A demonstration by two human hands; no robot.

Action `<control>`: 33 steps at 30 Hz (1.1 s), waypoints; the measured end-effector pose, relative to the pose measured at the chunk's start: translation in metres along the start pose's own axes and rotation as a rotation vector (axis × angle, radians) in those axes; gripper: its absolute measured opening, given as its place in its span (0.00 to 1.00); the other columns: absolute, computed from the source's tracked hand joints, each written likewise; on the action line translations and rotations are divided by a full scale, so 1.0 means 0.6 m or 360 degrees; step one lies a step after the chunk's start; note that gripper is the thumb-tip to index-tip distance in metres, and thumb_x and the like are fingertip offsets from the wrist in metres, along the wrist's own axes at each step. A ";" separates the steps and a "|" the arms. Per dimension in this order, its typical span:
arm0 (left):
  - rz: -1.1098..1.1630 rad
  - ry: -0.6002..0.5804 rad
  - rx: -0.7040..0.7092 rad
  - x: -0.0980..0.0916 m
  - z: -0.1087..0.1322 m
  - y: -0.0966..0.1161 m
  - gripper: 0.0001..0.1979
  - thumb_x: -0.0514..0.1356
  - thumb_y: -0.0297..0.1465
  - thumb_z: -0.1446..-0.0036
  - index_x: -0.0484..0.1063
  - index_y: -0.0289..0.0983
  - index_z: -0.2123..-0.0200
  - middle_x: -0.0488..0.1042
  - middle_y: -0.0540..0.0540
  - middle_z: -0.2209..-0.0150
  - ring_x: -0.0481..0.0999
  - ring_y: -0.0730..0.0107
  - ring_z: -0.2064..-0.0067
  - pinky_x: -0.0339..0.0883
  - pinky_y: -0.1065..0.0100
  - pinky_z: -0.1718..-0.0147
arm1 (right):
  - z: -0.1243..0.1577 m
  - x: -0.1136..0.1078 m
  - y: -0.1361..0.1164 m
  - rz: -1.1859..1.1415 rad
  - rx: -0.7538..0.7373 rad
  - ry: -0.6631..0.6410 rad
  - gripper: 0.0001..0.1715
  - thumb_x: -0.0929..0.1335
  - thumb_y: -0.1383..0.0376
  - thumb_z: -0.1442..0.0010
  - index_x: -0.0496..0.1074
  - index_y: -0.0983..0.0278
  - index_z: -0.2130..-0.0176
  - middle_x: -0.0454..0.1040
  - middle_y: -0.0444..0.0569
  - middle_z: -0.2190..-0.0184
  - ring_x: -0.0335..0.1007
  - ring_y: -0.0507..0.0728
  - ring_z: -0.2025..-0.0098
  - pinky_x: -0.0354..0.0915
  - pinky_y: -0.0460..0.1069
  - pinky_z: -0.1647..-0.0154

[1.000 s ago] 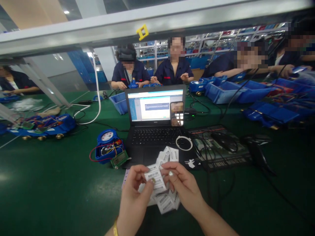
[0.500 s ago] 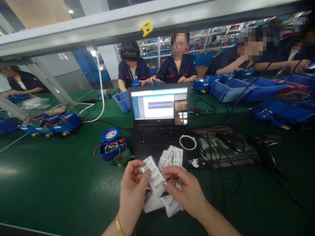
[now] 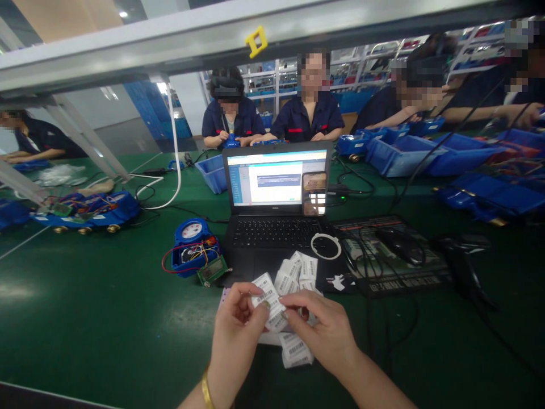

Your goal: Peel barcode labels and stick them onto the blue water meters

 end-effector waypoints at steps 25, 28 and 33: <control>-0.1783 0.0413 0.1406 -0.118 0.042 0.102 0.17 0.49 0.20 0.41 0.69 0.39 0.54 0.70 0.43 0.60 0.69 0.63 0.59 0.65 0.66 0.60 | 0.004 -0.001 0.051 -0.0657 0.0303 -0.0152 0.07 0.67 0.63 0.38 0.68 0.60 0.69 0.64 0.46 0.69 0.62 0.55 0.67 0.62 0.45 0.67; -0.2314 0.0351 0.1824 -0.136 0.021 0.117 0.22 0.48 0.16 0.44 0.69 0.38 0.50 0.68 0.41 0.49 0.65 0.55 0.47 0.60 0.57 0.49 | 0.010 0.007 0.066 -0.0746 0.0357 -0.0106 0.07 0.68 0.62 0.38 0.69 0.60 0.69 0.64 0.47 0.68 0.62 0.55 0.66 0.62 0.45 0.66; -0.2330 0.0023 0.2243 -0.145 -0.010 0.124 0.13 0.50 0.20 0.39 0.72 0.35 0.58 0.71 0.44 0.51 0.68 0.61 0.47 0.57 0.58 0.41 | 0.005 0.020 0.066 -0.0825 0.0404 -0.0082 0.08 0.69 0.60 0.40 0.70 0.60 0.70 0.65 0.48 0.68 0.63 0.56 0.65 0.63 0.46 0.64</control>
Point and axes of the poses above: each hand's wrist, its own z-axis away from the middle knuckle, its own x-axis out of the palm, y = z × x, the point moved 10 cm from there along -z, towards the middle knuckle
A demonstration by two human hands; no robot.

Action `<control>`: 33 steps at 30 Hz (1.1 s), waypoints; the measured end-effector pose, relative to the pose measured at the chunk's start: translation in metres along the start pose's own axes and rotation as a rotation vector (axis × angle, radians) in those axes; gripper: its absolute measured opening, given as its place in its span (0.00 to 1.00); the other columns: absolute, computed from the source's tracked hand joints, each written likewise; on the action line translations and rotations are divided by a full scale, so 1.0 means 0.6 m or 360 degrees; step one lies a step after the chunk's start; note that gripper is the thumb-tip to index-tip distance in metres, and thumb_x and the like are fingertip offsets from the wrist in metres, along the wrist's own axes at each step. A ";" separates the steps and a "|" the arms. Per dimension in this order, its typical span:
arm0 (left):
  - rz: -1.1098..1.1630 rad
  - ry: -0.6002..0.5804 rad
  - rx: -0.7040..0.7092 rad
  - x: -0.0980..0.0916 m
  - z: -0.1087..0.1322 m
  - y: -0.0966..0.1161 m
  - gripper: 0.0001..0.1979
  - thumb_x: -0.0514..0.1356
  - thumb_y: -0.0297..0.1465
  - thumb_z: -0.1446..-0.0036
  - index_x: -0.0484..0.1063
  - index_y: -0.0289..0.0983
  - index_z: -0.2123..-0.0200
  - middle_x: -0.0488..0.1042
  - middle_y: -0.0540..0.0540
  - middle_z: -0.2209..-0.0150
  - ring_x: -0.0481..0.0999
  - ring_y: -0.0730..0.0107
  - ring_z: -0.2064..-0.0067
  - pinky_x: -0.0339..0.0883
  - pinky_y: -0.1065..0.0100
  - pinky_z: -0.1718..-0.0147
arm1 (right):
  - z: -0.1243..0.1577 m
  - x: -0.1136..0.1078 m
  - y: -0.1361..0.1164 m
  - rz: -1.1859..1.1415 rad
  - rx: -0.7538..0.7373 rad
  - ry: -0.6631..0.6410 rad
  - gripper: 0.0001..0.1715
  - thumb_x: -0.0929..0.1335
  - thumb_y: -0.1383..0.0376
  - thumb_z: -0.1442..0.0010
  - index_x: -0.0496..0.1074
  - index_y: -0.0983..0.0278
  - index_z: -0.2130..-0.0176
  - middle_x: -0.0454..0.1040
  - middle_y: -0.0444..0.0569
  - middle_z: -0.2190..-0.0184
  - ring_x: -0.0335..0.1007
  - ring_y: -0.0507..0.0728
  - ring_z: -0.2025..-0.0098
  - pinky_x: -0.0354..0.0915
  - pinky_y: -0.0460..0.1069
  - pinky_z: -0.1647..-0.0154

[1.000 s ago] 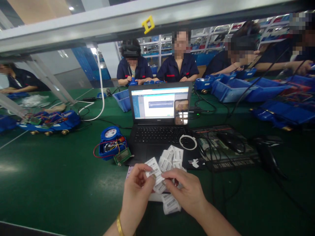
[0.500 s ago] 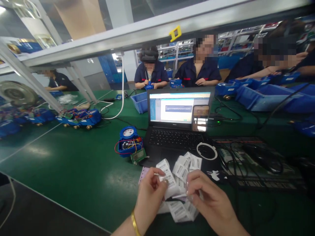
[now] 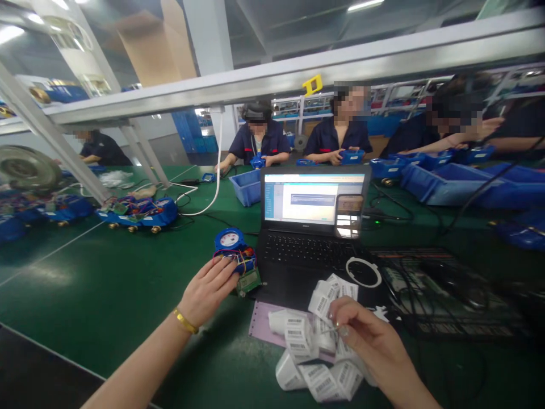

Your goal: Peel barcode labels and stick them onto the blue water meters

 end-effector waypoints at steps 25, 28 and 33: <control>0.1085 0.0613 -0.1314 0.044 0.040 -0.149 0.03 0.49 0.29 0.36 0.57 0.37 0.64 0.71 0.54 0.80 0.72 0.73 0.81 0.65 0.78 0.82 | -0.088 0.128 0.031 0.0152 0.0255 0.0168 0.12 0.70 0.57 0.48 0.69 0.63 0.74 0.72 0.51 0.64 0.68 0.60 0.59 0.63 0.53 0.55; 0.1267 0.0598 -0.1663 0.077 0.053 -0.161 0.05 0.47 0.33 0.36 0.54 0.38 0.65 0.69 0.55 0.83 0.69 0.71 0.84 0.62 0.77 0.86 | -0.099 0.159 0.049 0.0196 0.0251 0.0193 0.09 0.69 0.59 0.49 0.70 0.62 0.74 0.71 0.54 0.58 0.68 0.62 0.54 0.65 0.54 0.55; 0.1286 0.0555 -0.1930 0.097 0.066 -0.167 0.08 0.47 0.36 0.39 0.54 0.38 0.65 0.68 0.53 0.84 0.68 0.70 0.85 0.60 0.75 0.85 | -0.124 0.206 0.066 0.0372 0.0080 0.0281 0.07 0.67 0.61 0.50 0.72 0.62 0.74 0.68 0.55 0.51 0.64 0.63 0.48 0.66 0.56 0.54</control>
Point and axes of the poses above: each hand's wrist, its own z-axis away from the middle knuckle, its own x-axis out of the palm, y = z × x, the point moved 10 cm from there along -z, towards the middle knuckle
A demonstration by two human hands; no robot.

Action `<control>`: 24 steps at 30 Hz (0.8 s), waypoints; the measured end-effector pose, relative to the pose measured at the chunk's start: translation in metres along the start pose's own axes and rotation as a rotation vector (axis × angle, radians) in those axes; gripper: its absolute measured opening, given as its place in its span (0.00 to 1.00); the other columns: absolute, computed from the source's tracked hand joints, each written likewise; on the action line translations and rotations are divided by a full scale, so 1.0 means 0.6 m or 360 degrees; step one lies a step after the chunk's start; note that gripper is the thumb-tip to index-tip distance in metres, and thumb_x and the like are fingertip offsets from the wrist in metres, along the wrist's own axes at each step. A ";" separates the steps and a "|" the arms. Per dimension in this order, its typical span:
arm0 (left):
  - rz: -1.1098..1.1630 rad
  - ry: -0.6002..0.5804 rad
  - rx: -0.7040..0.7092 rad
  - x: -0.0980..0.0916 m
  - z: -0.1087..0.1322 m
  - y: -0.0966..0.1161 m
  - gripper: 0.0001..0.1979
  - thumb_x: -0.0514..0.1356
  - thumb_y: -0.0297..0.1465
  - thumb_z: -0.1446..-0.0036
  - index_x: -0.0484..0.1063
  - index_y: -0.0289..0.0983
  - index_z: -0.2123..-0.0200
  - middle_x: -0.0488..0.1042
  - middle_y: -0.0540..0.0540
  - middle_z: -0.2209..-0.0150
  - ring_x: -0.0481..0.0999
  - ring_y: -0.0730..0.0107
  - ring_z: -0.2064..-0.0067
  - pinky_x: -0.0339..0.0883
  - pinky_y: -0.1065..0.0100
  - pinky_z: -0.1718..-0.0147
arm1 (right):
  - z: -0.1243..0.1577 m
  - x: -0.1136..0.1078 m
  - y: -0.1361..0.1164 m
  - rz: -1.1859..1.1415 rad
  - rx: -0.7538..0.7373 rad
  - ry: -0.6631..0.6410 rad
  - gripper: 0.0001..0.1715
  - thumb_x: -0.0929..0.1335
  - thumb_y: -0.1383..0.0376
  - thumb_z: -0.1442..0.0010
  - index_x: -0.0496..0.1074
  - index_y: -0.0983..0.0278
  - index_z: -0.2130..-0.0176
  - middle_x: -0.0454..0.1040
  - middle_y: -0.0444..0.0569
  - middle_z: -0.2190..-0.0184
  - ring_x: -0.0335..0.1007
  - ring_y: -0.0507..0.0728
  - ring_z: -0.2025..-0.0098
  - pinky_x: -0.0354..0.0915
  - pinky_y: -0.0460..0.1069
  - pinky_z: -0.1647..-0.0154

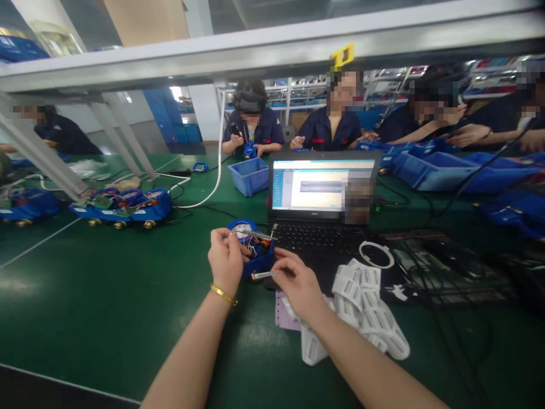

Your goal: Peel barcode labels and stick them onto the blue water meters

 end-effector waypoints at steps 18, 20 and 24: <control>-0.0118 0.0041 0.0080 -0.003 -0.007 0.015 0.09 0.48 0.37 0.41 0.56 0.37 0.65 0.67 0.53 0.85 0.68 0.69 0.85 0.60 0.74 0.84 | -0.022 0.022 0.002 0.0324 0.0013 0.0278 0.07 0.69 0.74 0.51 0.72 0.63 0.74 0.63 0.51 0.46 0.64 0.59 0.47 0.60 0.54 0.44; -0.0134 0.0042 0.0094 -0.002 -0.008 0.015 0.09 0.49 0.37 0.41 0.56 0.37 0.65 0.67 0.53 0.85 0.68 0.69 0.85 0.60 0.74 0.83 | -0.022 0.021 0.001 0.0312 0.0028 0.0310 0.07 0.69 0.75 0.51 0.72 0.63 0.74 0.64 0.52 0.46 0.65 0.58 0.48 0.60 0.53 0.44; -0.0130 0.0034 0.0111 0.000 -0.009 0.016 0.10 0.49 0.38 0.40 0.55 0.37 0.65 0.68 0.52 0.84 0.68 0.69 0.85 0.60 0.75 0.84 | -0.022 0.018 0.000 0.0284 0.0040 0.0353 0.08 0.69 0.76 0.52 0.72 0.64 0.75 0.65 0.53 0.47 0.66 0.58 0.48 0.60 0.52 0.44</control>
Point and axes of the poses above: each hand's wrist, its own z-axis away from the middle knuckle, its own x-axis out of the palm, y = z × x, the point moved 10 cm from there along -z, towards the middle knuckle
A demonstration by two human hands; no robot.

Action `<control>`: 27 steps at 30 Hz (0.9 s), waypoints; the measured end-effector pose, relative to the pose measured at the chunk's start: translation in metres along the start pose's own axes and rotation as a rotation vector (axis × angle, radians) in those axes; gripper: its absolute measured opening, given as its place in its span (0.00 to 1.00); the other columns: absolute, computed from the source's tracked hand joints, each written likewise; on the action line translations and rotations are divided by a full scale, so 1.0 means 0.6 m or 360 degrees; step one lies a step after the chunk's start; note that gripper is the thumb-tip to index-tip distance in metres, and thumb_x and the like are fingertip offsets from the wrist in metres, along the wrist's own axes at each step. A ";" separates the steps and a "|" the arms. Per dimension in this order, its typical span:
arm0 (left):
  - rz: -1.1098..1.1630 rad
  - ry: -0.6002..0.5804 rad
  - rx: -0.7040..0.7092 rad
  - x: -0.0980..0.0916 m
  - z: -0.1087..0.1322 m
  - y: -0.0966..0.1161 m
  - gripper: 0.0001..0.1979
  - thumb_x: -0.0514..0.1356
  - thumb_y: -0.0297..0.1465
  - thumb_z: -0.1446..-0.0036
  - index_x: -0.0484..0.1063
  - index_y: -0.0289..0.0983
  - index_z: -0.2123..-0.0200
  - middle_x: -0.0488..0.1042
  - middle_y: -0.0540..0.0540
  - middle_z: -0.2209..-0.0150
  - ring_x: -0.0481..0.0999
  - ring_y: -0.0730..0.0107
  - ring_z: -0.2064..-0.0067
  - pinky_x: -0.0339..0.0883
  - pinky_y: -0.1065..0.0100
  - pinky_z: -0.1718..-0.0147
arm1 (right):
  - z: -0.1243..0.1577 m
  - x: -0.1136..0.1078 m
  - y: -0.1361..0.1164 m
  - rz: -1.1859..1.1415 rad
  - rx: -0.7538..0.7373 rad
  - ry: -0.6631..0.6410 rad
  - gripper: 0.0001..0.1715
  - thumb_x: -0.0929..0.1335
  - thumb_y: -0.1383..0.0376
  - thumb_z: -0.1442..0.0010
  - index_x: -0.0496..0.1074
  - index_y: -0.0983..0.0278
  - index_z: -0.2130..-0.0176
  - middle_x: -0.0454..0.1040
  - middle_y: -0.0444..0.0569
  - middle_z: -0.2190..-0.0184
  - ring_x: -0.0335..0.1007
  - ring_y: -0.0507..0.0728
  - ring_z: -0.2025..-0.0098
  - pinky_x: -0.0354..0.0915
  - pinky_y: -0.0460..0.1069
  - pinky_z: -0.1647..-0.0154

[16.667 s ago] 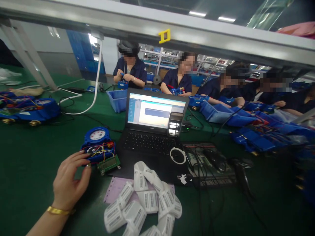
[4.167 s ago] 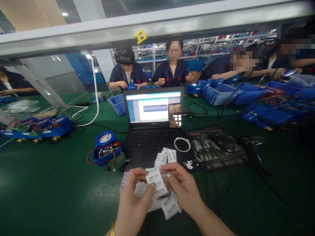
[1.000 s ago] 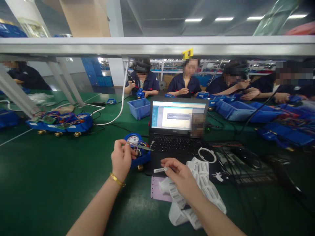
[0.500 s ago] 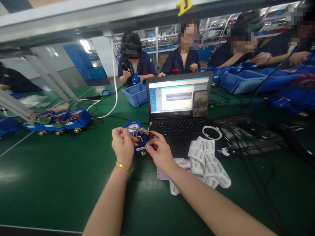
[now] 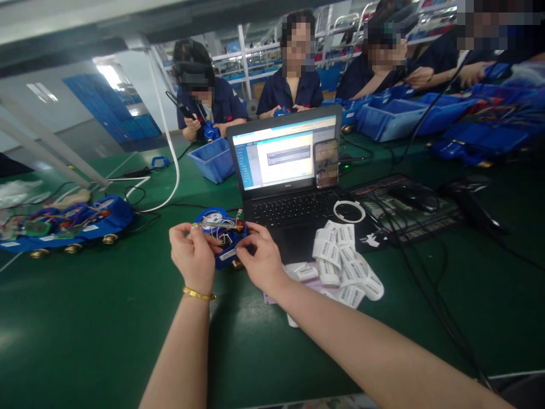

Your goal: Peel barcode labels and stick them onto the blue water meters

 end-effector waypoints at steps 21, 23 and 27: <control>-0.0007 0.0019 0.0018 -0.001 0.002 -0.003 0.11 0.50 0.38 0.40 0.56 0.36 0.65 0.68 0.53 0.84 0.69 0.69 0.85 0.60 0.74 0.84 | 0.000 -0.006 -0.001 0.0021 -0.0006 0.0035 0.08 0.69 0.75 0.52 0.71 0.62 0.75 0.67 0.48 0.50 0.67 0.57 0.50 0.61 0.52 0.45; -0.0018 0.0014 0.0016 -0.001 0.002 -0.003 0.10 0.49 0.38 0.40 0.56 0.36 0.65 0.68 0.53 0.84 0.69 0.69 0.85 0.60 0.74 0.84 | 0.001 -0.005 -0.001 0.0018 -0.0005 0.0040 0.08 0.70 0.74 0.51 0.71 0.62 0.75 0.67 0.48 0.49 0.67 0.57 0.50 0.60 0.52 0.44; -0.0026 0.0015 0.0033 -0.002 0.001 0.000 0.10 0.49 0.38 0.40 0.56 0.36 0.65 0.68 0.53 0.84 0.68 0.69 0.85 0.60 0.74 0.83 | 0.003 -0.005 -0.002 0.0033 0.0003 0.0055 0.08 0.70 0.75 0.51 0.71 0.62 0.75 0.67 0.49 0.49 0.67 0.57 0.50 0.59 0.52 0.44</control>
Point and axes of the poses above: each hand's wrist, its own z-axis away from the middle knuckle, its own x-axis out of the palm, y = z × x, the point moved 10 cm from there along -z, towards the middle knuckle
